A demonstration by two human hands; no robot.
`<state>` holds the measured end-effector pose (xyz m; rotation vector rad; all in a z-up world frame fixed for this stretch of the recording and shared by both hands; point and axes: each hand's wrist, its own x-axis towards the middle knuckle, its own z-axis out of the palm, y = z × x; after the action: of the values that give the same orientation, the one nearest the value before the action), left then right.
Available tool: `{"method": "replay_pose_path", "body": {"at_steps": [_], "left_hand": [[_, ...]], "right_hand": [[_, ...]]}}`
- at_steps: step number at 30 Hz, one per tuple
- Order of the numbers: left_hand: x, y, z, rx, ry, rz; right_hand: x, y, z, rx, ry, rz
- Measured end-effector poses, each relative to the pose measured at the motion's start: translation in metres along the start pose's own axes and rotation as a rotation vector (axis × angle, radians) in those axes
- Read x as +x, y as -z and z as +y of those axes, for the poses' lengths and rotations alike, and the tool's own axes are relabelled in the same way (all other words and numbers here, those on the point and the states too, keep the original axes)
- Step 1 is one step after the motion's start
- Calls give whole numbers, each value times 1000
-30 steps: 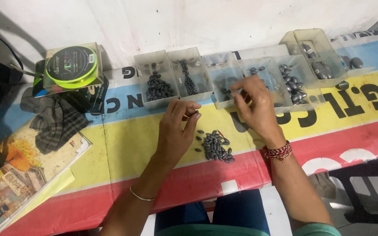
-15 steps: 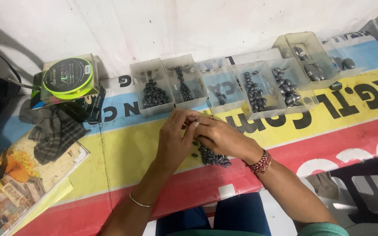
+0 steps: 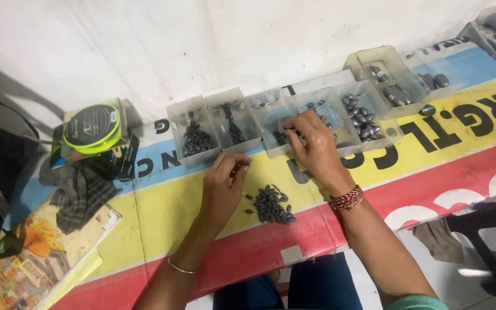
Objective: Assembling fishing rigs by picking up small lead sinkers from various containers and attaching them to a fishing line.
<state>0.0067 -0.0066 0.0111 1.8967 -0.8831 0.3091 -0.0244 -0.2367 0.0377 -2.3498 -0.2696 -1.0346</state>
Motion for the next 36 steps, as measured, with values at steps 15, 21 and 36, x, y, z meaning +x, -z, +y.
{"method": "replay_pose_path", "body": {"at_steps": [15, 21, 36], "left_hand": [[79, -41, 0, 1, 8, -76], [44, -7, 9, 183, 55, -267], [-4, 28, 6, 123, 250, -748]], "right_hand": [[-2, 2, 18, 29, -74, 72], [-2, 11, 0, 250, -110, -219], [-2, 1, -39, 267, -70, -921]]}}
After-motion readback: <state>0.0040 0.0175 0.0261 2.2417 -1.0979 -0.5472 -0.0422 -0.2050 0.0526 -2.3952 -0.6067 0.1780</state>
